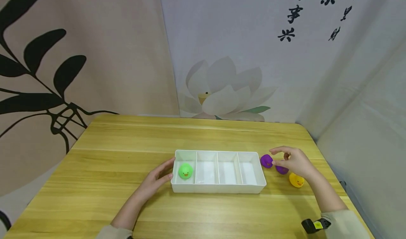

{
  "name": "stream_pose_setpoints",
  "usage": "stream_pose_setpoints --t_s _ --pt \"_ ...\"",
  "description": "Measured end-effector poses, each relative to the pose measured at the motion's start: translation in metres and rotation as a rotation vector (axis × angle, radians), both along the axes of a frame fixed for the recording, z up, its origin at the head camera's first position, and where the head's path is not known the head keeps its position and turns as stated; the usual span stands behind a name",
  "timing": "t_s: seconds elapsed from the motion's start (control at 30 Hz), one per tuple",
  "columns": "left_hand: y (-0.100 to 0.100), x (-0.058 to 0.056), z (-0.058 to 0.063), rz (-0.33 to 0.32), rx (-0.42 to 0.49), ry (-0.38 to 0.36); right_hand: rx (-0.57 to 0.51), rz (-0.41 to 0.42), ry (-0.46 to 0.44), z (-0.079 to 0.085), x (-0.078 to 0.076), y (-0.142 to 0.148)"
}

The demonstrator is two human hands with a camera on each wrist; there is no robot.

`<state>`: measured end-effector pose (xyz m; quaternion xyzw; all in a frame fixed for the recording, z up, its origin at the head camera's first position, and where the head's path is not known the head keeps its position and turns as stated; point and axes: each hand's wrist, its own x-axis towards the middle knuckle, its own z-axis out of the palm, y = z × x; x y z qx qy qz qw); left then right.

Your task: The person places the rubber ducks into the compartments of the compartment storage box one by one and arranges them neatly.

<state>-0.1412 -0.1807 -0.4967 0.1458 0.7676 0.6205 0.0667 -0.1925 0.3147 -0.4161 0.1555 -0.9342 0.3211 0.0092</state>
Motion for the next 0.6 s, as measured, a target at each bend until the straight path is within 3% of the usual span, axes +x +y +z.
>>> stream_pose_setpoints --t_s 0.6 --pt "0.000 0.000 0.001 -0.006 0.009 -0.002 0.032 0.079 -0.125 -0.012 -0.021 0.010"
